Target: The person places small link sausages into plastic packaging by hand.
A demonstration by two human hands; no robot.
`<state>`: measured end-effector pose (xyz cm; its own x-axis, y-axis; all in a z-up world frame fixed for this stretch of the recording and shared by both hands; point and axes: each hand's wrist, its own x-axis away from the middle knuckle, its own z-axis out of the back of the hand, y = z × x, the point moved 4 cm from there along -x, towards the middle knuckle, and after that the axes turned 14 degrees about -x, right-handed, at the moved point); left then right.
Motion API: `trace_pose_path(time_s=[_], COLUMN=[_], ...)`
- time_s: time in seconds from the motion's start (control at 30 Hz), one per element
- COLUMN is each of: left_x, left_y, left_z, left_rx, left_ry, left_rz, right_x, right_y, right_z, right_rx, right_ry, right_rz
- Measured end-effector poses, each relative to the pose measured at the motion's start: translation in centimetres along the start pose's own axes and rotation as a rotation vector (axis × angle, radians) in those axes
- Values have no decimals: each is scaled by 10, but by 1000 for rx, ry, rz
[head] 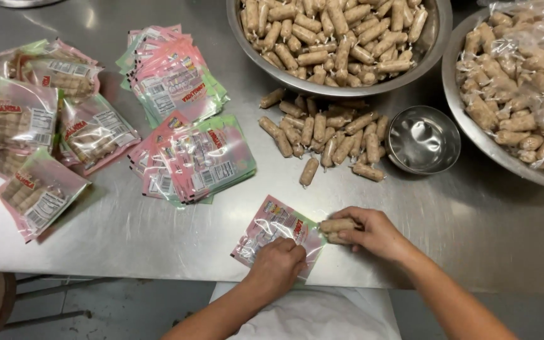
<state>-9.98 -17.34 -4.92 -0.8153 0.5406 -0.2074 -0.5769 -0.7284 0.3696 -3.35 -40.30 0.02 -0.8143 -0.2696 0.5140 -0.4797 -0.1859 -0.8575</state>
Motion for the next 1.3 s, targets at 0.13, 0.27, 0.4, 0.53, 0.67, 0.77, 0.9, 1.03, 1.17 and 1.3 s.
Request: trace_pose_path(time_s=[0.13,0.27,0.4,0.53,0.67,0.77,0.9,1.03,1.17,1.3], left_x=[-4,-15,-32,-34,-31,-31,-24,-28,-25,-25], left_y=[-9,-7,8,8,14,31,35,21,34,23], left_z=[19,46,31,21,28,45,29,37,28,14], left_rx=[148,421,486,499,482,482,469,380,496,367], left_ry=[21,171,160,118,188,289,318,329,303,193], left_rz=[32,151,131,170,106,-60,-234,-131,-227,-303], right_x=[23,45,67,68,59,43,25,20,14,7], right_y=[12,34,47,85,86,94,57,51,73,82], right_z=[11,29,20,-7,-15,-26,-46,-36,-52,-65], right_rx=[19,74,-334,-330,-390,-410,-99,-48,-181,-576], right_ry=[114,336,442,470,469,386,13,224,94,-276], right_rz=[1,212,512,395,232,192,243,219,208,128])
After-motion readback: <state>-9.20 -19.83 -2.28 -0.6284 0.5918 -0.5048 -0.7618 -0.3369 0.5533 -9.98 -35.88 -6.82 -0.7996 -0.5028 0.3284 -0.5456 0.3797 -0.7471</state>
